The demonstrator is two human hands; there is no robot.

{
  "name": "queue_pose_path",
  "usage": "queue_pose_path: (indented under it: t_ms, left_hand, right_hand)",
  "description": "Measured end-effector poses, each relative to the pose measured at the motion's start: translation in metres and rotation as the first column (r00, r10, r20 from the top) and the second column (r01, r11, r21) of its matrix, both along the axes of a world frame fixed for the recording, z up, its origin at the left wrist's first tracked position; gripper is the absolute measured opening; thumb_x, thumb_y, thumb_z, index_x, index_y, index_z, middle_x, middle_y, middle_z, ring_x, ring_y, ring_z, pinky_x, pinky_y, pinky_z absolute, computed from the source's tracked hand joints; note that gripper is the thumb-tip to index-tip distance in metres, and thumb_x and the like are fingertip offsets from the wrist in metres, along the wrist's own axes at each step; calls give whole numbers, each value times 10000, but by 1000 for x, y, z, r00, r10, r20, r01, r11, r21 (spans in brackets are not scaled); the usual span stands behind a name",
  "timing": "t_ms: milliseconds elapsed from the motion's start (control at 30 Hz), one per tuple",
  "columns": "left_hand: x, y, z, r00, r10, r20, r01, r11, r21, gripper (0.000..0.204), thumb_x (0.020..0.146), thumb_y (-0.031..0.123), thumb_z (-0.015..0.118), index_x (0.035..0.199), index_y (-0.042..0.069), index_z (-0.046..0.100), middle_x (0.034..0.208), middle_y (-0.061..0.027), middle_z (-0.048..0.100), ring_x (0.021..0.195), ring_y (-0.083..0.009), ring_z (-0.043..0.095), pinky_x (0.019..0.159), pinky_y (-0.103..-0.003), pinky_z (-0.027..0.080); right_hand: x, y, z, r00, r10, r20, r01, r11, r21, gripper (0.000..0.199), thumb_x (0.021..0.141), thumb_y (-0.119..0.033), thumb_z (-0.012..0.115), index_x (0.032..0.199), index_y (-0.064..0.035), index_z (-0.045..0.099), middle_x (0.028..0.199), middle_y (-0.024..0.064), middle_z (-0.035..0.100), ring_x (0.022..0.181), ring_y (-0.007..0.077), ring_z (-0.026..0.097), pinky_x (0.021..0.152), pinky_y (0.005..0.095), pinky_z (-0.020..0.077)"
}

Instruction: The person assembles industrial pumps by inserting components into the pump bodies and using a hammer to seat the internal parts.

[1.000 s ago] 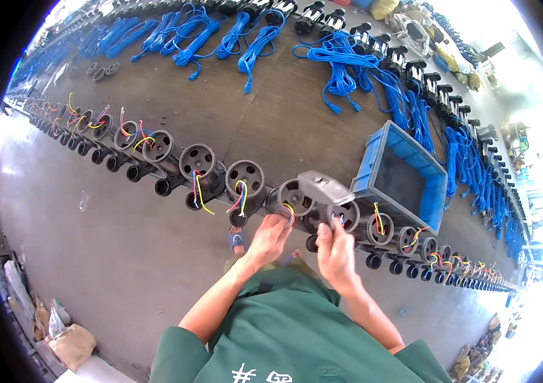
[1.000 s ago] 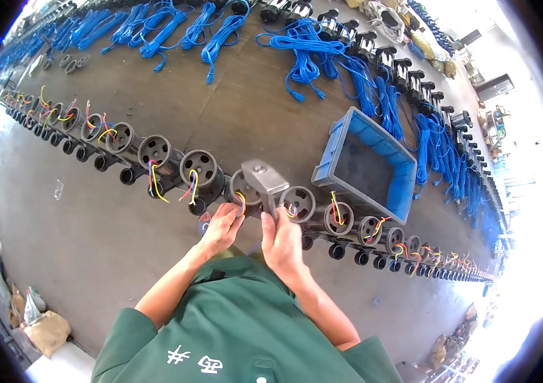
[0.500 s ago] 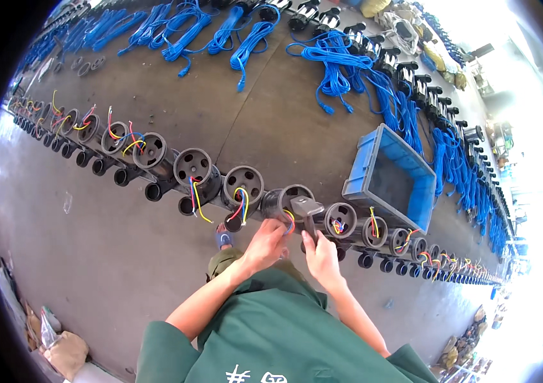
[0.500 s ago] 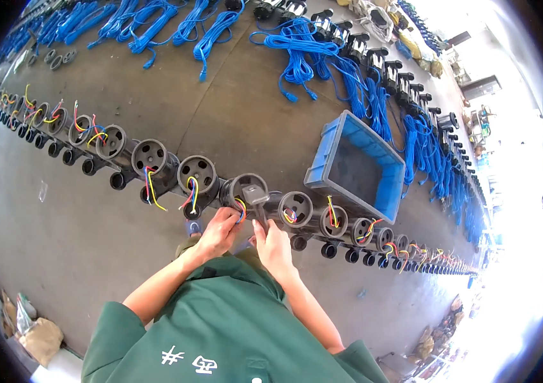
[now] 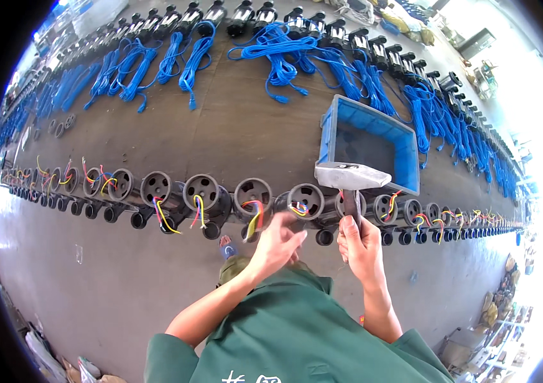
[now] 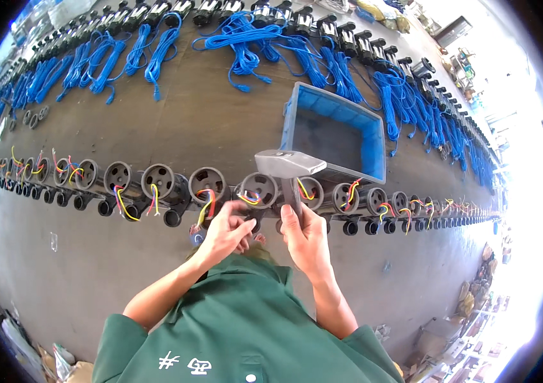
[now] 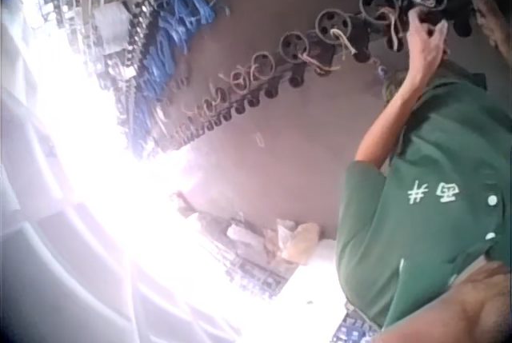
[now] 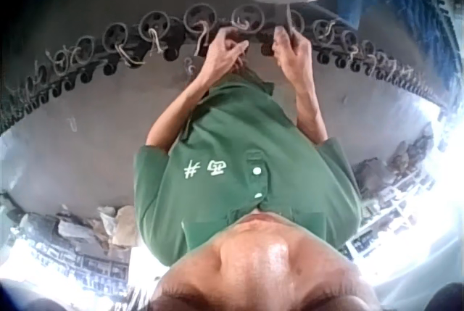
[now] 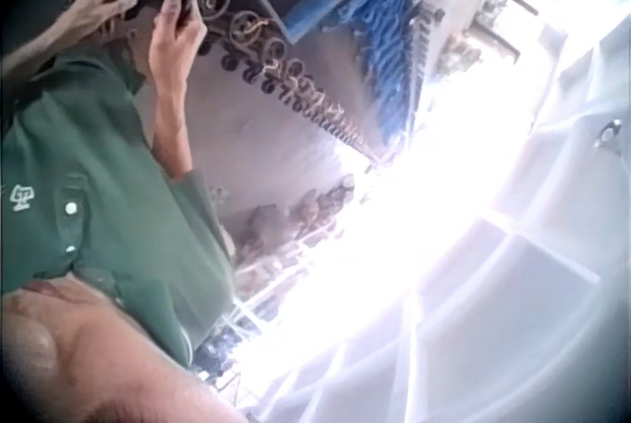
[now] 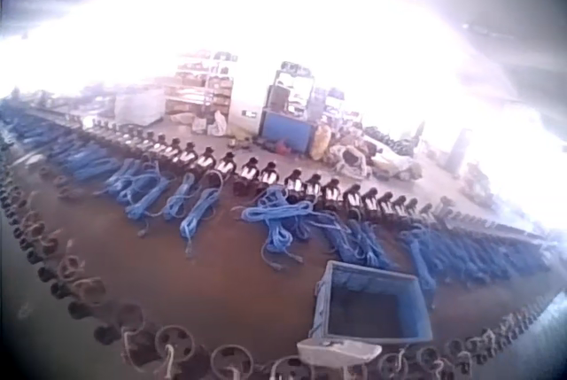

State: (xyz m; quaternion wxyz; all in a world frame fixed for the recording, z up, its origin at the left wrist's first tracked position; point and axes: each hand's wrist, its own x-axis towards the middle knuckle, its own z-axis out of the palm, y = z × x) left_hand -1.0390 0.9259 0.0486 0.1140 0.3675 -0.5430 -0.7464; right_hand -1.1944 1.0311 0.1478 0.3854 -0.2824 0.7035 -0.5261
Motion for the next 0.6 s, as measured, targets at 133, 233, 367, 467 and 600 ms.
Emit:
queue_pose_path:
  t_ms: [133,233,367,467,600]
  left_hand:
    - [-42,10,-32,992,126,-4,-117,910,-399,292,1006,227,643,1218,30,605,736,-77,653,585,-165,597,583,-350,504]
    - [-45,23,-56,966,176,-190,-244,865,-439,179,1040,175,576,1075,17,652,758,-57,648,615,-138,589,589,-315,501]
    - [-26,29,-57,922,214,-323,-323,885,-335,165,1077,112,517,1036,-13,616,814,-50,646,654,-98,604,626,-240,512]
    - [-13,27,-58,949,112,-294,-236,872,-429,201,1090,121,488,1010,-19,607,895,-64,666,805,-125,642,771,-268,536]
    - [-23,28,-37,938,159,-307,-249,926,-282,195,1082,147,495,1021,5,614,911,-67,669,856,-142,653,747,-285,540]
  right_hand:
    - [-16,21,-16,998,-16,69,12,999,49,418,1058,-431,557,852,-69,518,623,-61,456,488,21,399,436,208,336]
    - [-21,35,-37,998,-3,56,-4,993,118,406,1057,-420,563,857,-70,522,621,-65,447,492,21,399,436,205,333]
    - [-25,42,-31,981,53,-184,-7,971,241,457,1037,-396,594,811,1,586,623,29,555,566,101,470,544,305,412]
    - [-27,34,-33,949,128,-288,-75,979,189,429,1033,-354,595,833,25,596,592,109,541,538,164,468,545,355,407]
    - [-32,16,-68,921,185,-344,-99,963,252,454,1042,-372,573,810,17,596,595,99,548,528,166,480,529,344,408]
